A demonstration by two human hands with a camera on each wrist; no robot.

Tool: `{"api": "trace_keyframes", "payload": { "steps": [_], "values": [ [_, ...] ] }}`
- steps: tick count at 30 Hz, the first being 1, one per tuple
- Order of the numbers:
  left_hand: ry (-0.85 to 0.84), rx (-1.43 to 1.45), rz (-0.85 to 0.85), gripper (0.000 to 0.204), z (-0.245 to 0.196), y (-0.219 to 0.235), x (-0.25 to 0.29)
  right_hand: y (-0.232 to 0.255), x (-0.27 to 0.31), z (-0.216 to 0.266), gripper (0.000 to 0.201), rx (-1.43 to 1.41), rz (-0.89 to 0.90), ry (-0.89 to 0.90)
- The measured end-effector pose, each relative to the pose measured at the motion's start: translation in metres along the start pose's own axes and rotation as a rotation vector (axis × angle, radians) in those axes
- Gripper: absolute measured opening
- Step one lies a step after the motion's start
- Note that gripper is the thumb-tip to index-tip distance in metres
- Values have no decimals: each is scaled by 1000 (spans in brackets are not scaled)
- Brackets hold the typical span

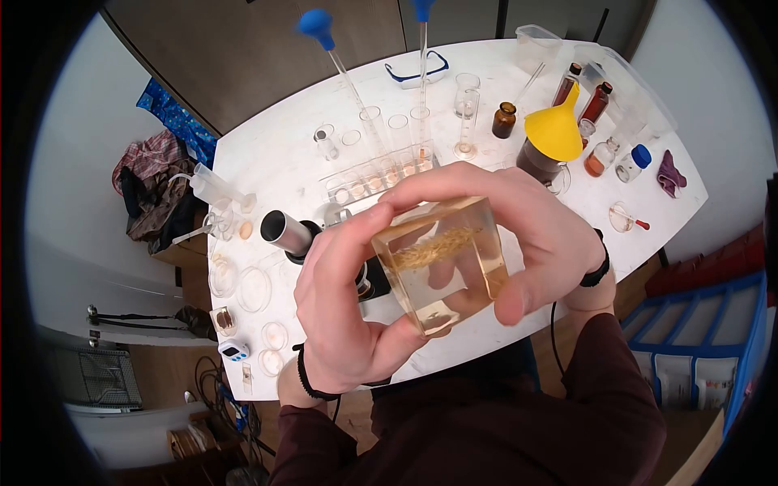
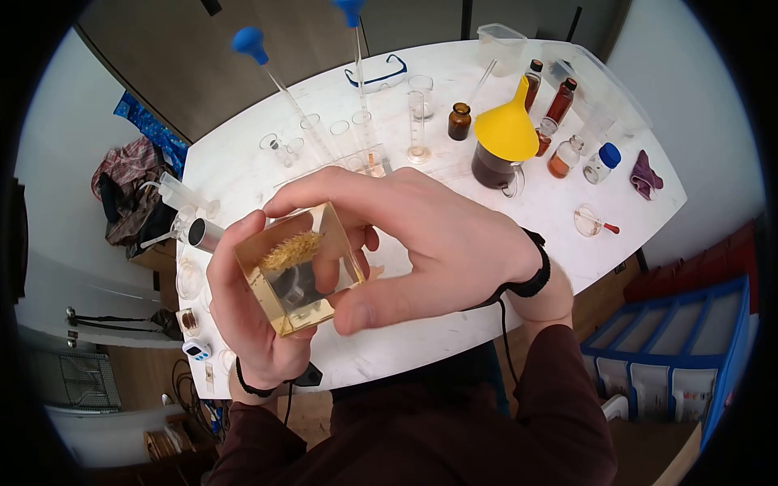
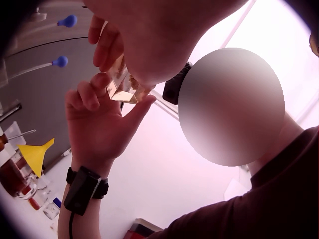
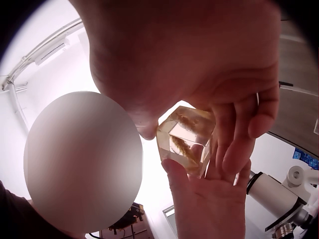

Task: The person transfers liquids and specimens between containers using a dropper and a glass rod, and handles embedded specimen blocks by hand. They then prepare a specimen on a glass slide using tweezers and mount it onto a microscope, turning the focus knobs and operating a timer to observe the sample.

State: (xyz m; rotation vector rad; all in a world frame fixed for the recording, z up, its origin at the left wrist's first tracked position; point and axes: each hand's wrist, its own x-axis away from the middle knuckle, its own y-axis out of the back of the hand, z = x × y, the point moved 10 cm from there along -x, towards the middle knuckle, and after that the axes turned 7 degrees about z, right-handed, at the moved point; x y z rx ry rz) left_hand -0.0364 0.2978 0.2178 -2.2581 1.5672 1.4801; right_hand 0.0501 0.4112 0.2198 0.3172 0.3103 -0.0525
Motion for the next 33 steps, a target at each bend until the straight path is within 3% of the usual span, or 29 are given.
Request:
{"api": "trace_keyframes", "payload": {
  "steps": [1, 3, 7, 13, 15, 18, 20, 22, 23, 24, 27, 29, 33],
  "values": [
    [-5, 14, -11, 82, -1, 2, 0, 0, 0, 3, 107, -2, 6, 2],
    [-7, 24, -24, 82, -1, 5, -2, -1, 1, 13, 113, 272, 9, 28],
    [-43, 20, -50, 85, -5, 11, -3, 2, 4, 15, 110, 310, -40, -32],
    [-36, 4, 1, 96, -6, 1, -3, 14, 12, 10, 86, 263, -203, -30],
    [-10, 42, 1, 100, -4, -3, -3, 12, 9, 23, 57, 309, -206, 114],
    [-69, 65, -33, 106, -6, 0, 0, 12, 8, 14, 58, 261, -244, 91],
    [-27, 29, 101, 121, -4, -7, 1, 12, 8, 11, 58, 262, -242, 69],
    [-29, 10, 96, 123, -4, -6, 1, 12, 9, 10, 59, 261, -239, 47],
    [-33, -10, 91, 125, -4, -6, 1, 11, 9, 3, 70, 227, -195, -43],
    [-32, -9, 91, 125, -4, -6, 1, 9, 9, -5, 86, 192, -151, -132],
    [-34, -22, 77, 125, -5, -5, -1, 7, 7, -6, 86, 168, -122, -128],
    [-85, -39, 22, 110, -12, 0, -5, 6, 7, -5, 86, 174, -117, -127],
    [-74, -55, 12, 109, -12, 0, -2, 4, 6, -4, 86, 167, -101, -100]
  ]
}}
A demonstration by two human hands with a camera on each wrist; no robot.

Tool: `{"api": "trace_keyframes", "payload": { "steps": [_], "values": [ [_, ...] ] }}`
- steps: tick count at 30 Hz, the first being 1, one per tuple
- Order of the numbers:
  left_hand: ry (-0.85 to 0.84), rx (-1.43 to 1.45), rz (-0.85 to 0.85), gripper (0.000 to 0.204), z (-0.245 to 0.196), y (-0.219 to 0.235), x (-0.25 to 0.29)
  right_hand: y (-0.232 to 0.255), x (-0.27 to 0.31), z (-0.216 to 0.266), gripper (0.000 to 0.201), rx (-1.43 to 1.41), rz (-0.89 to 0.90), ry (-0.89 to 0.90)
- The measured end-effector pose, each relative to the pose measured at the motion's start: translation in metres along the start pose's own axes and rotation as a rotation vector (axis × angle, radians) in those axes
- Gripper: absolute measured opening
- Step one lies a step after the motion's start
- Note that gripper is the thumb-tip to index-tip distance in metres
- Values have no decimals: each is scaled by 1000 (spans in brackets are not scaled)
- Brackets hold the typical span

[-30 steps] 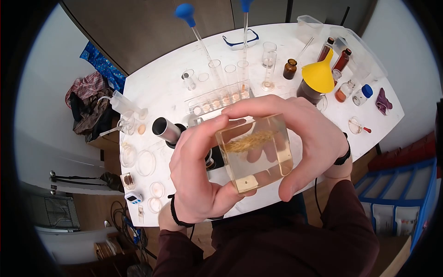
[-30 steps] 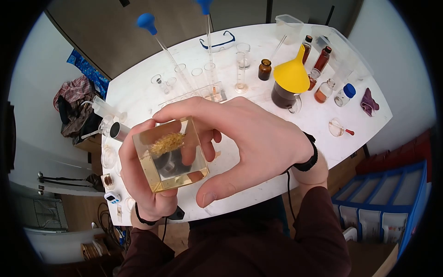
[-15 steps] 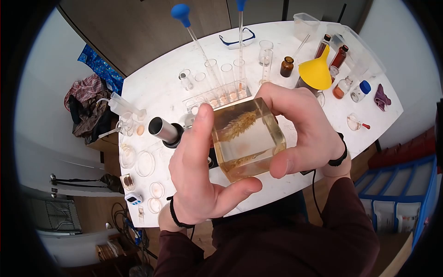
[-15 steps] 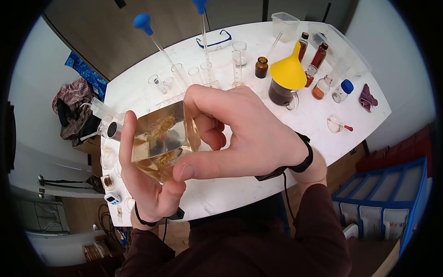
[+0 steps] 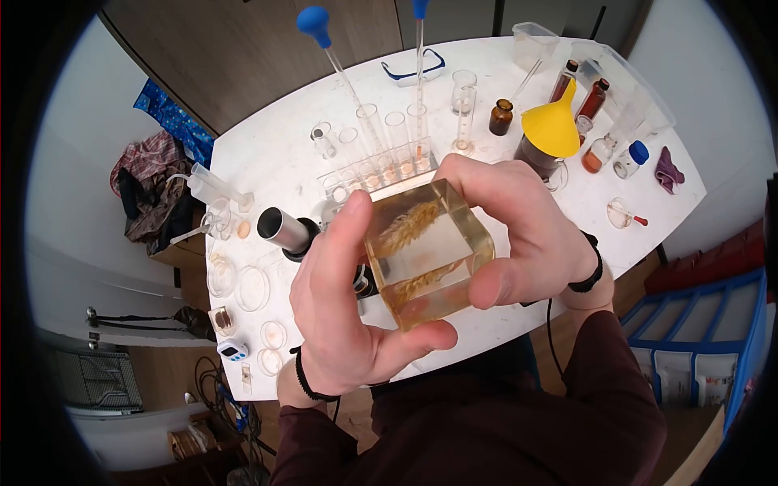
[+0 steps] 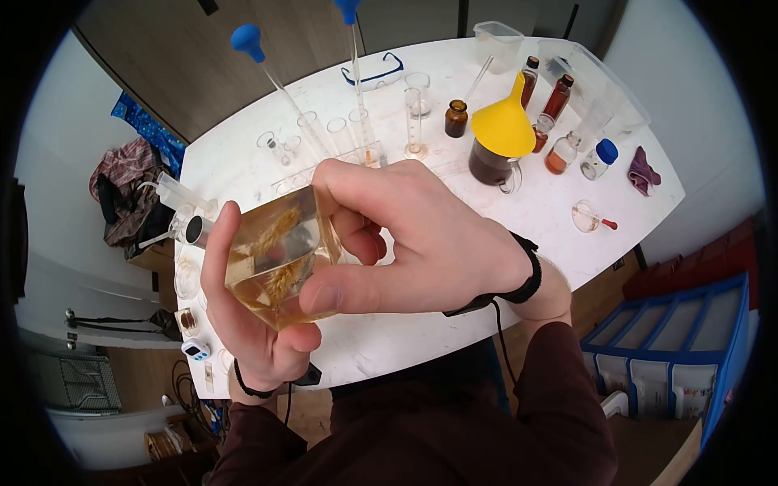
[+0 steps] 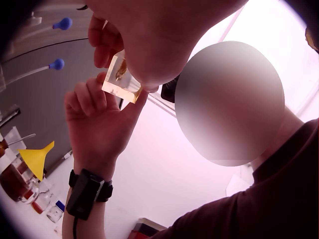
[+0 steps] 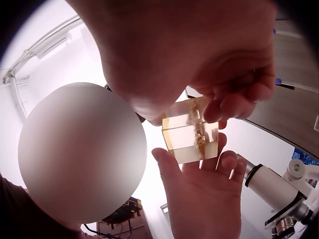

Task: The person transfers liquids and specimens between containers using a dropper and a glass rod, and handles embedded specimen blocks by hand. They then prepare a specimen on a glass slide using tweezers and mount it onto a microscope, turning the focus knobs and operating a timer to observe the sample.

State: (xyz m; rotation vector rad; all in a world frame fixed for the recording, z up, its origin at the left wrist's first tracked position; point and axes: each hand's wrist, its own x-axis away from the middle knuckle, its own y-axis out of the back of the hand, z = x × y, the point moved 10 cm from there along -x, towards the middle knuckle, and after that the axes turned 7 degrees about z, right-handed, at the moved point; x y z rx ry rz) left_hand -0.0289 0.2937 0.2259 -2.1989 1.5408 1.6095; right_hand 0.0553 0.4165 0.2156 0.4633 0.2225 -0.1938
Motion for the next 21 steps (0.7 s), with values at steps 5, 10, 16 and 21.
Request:
{"api": "trace_keyframes", "payload": {
  "steps": [5, 10, 16, 21],
  "values": [
    [-30, -52, -25, 110, -3, 2, 2, -3, 0, 1, 85, 2, 16, 29],
    [-20, -94, -6, 110, -5, 4, 2, -5, -2, 2, 84, 4, 32, 62],
    [-5, -96, -4, 111, -2, 3, 3, 1, -5, 10, 56, 30, -52, 171],
    [3, -59, 8, 113, 0, 4, 4, 2, -6, 7, 51, 24, -66, 171]
  ]
}}
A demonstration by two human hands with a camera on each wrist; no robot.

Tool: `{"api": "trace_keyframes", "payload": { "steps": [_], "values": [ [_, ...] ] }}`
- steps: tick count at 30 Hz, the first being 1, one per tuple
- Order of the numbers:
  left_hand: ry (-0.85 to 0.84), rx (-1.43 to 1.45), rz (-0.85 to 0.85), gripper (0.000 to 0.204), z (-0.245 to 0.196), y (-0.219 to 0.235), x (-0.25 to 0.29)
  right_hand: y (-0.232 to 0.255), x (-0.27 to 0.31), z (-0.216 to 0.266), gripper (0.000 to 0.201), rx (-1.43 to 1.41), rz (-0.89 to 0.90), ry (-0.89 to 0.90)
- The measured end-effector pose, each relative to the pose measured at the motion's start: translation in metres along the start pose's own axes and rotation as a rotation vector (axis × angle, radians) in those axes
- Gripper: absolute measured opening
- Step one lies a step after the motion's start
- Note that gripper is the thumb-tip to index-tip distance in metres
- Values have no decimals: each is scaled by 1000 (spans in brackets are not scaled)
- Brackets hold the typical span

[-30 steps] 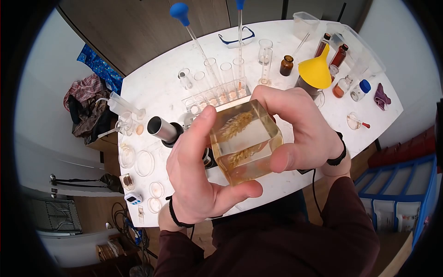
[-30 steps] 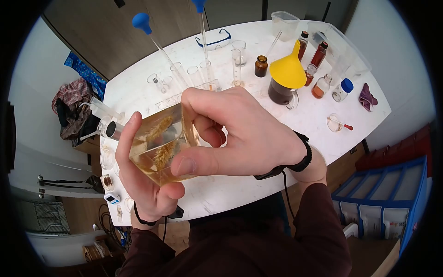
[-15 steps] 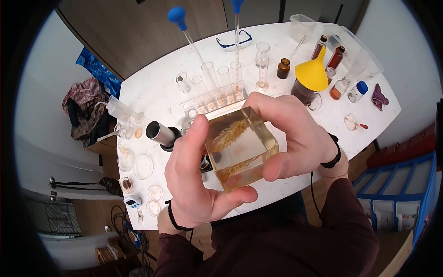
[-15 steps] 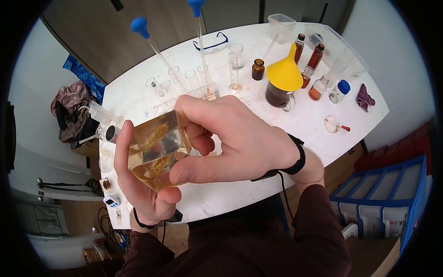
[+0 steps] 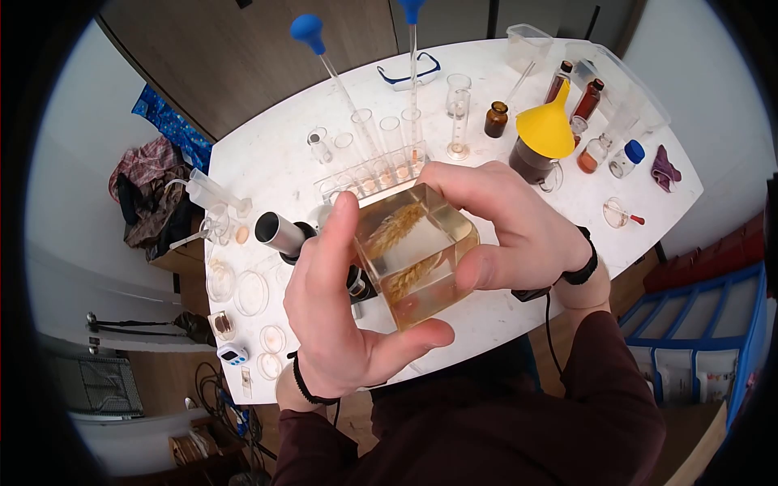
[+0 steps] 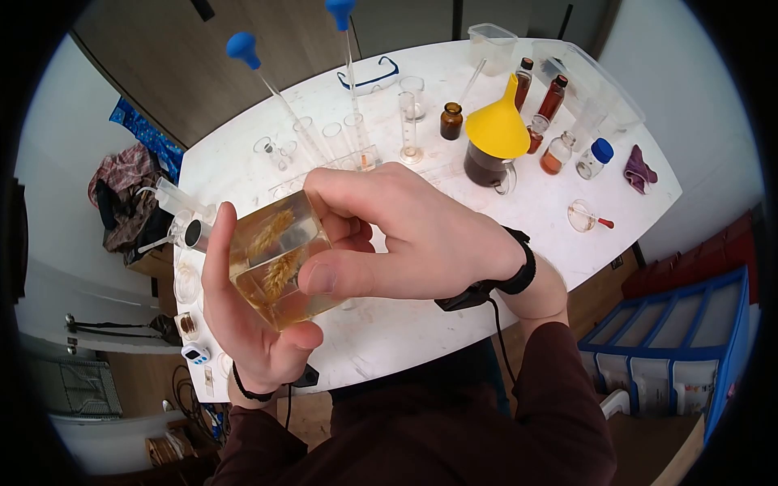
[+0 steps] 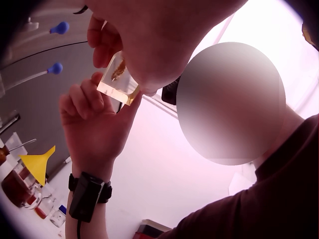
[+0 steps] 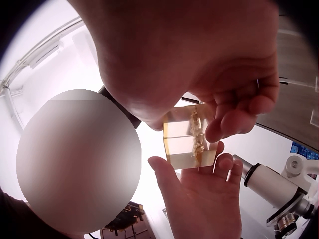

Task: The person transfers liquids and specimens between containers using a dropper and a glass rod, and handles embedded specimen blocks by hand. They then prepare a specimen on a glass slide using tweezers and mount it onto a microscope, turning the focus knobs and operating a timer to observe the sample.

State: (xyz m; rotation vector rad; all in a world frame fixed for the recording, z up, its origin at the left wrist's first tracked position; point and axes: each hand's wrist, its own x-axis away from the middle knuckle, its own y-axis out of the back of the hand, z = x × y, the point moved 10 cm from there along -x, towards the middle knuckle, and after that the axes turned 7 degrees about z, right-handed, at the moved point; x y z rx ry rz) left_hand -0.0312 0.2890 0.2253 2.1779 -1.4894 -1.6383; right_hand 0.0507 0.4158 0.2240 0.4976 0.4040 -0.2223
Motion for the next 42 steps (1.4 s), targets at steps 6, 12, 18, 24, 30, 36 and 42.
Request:
{"api": "trace_keyframes", "payload": {
  "steps": [6, 12, 18, 24, 30, 36, 42],
  "values": [
    [67, -52, 89, 124, 1, -7, 0, 0, 0, -1, 49, -84, -8, -2],
    [70, -83, 110, 122, -1, -8, -2, -3, 1, -2, 54, -64, 32, 12],
    [1, -24, -39, 114, -8, 2, -2, -4, -1, 6, 62, -152, 30, 59],
    [30, 5, -41, 113, -3, 1, -1, -6, -1, 1, 55, -184, 51, 22],
    [15, -21, -30, 111, -6, 2, -2, -3, -1, 0, 49, -120, 56, 2],
    [56, 16, 42, 116, 2, -6, 4, -3, -2, -4, 48, -127, 45, -15],
    [76, -34, 90, 116, 1, -8, 3, -4, -4, -3, 46, -159, 27, 8]
  ]
}}
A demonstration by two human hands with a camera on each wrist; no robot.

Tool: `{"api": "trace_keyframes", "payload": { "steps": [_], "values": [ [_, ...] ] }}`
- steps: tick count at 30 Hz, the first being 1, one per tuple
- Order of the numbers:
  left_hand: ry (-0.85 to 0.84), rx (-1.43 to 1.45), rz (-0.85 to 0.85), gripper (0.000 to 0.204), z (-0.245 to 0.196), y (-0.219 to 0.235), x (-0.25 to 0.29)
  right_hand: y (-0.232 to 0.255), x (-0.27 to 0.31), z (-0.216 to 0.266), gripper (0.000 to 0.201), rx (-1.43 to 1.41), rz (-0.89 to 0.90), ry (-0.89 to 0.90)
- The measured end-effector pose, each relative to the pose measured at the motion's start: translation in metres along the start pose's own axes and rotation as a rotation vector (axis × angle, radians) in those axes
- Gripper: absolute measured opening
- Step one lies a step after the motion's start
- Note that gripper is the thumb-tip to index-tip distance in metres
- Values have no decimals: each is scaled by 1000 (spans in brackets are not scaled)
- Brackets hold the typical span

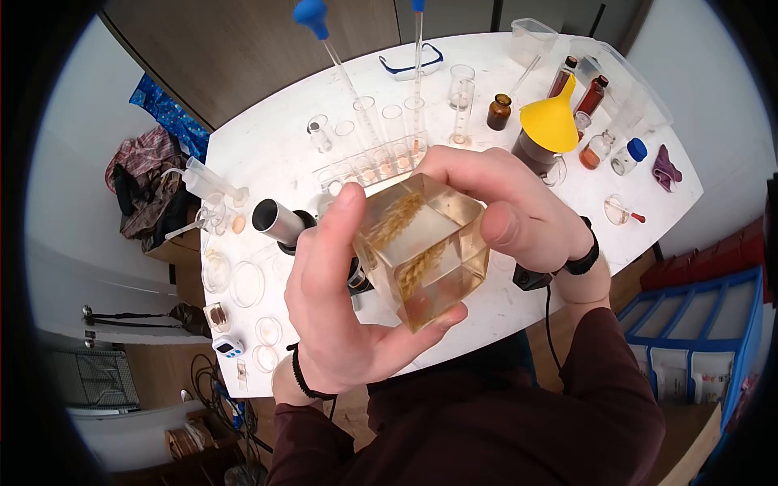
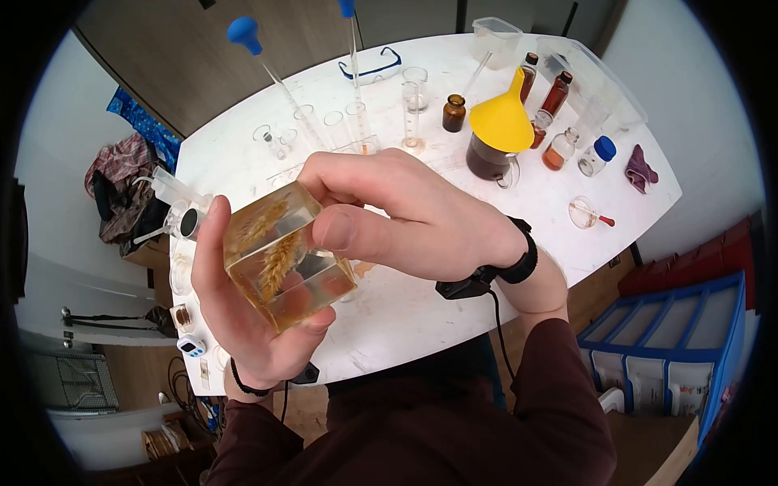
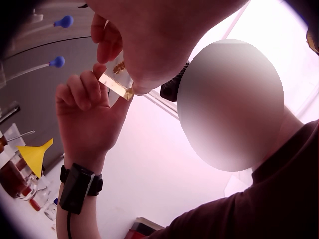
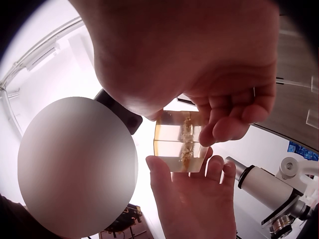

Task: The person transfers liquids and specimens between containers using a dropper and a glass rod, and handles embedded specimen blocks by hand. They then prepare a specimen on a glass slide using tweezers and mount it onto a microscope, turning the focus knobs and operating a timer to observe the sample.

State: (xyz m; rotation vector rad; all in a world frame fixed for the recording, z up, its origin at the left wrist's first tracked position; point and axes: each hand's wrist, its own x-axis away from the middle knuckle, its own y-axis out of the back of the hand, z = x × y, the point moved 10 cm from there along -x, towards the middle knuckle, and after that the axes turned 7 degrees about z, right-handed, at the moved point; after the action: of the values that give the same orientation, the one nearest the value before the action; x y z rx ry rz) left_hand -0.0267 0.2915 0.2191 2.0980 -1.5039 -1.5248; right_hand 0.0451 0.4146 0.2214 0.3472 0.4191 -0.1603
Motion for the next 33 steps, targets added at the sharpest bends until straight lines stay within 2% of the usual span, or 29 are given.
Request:
{"api": "trace_keyframes", "payload": {
  "steps": [33],
  "values": [
    [3, -26, 8, 114, 0, 0, 0, 0, 0, 0, 59, 90, 0, 10]
  ]
}}
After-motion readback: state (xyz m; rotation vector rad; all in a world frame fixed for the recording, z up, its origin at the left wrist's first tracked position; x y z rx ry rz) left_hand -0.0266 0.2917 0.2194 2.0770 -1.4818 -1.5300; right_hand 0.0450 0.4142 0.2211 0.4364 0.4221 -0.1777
